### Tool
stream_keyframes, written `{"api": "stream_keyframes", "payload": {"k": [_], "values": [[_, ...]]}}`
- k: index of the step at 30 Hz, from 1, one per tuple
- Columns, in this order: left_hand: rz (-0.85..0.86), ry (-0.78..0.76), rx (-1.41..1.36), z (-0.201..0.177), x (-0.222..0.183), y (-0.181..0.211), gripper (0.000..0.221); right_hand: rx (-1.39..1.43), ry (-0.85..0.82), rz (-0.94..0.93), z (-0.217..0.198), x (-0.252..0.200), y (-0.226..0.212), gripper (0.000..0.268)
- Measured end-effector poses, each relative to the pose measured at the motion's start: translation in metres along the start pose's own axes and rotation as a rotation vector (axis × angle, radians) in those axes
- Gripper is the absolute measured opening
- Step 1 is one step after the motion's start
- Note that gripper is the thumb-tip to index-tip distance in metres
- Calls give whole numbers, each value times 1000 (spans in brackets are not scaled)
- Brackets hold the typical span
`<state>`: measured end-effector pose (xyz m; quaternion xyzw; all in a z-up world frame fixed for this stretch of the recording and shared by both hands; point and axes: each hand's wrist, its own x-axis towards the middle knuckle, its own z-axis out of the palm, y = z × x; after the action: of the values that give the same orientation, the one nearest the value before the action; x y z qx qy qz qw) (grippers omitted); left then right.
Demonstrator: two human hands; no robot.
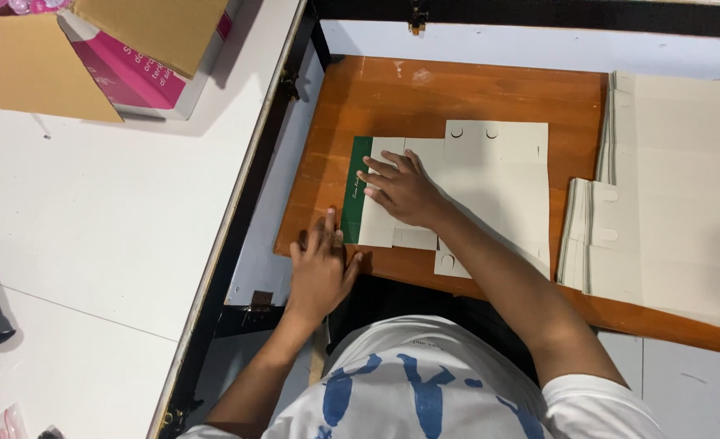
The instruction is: Folding cardboard templates into boxes and inserting small product packets into them.
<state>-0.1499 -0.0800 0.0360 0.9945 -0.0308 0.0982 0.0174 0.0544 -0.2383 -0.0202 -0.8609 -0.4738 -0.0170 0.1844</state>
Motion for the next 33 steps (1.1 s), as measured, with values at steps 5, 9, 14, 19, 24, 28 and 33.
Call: {"api": "stream_keyframes", "payload": {"k": [5,9,14,19,24,28,33], "values": [[-212,19,-320,-1,38,-8,64,788,170,151,-20,-6,23,47],[-296,8,-359,49,81,-22,64,565,161,275,-57,-19,38,25],[-425,-24,-792,77,101,-64,25,293,-279,263,-97,-45,14,50],[-294,-45,-1314,11,107,-31,15,82,-268,103,-56,-57,12,33],[67,20,-1518,9,111,33,35,647,118,84,-15,-66,62,18],[325,-69,-677,34,113,53,46,1250,797,362,-65,-98,55,23],[238,-354,-223,34,109,62,67,477,687,310,-81,-123,20,35]]}}
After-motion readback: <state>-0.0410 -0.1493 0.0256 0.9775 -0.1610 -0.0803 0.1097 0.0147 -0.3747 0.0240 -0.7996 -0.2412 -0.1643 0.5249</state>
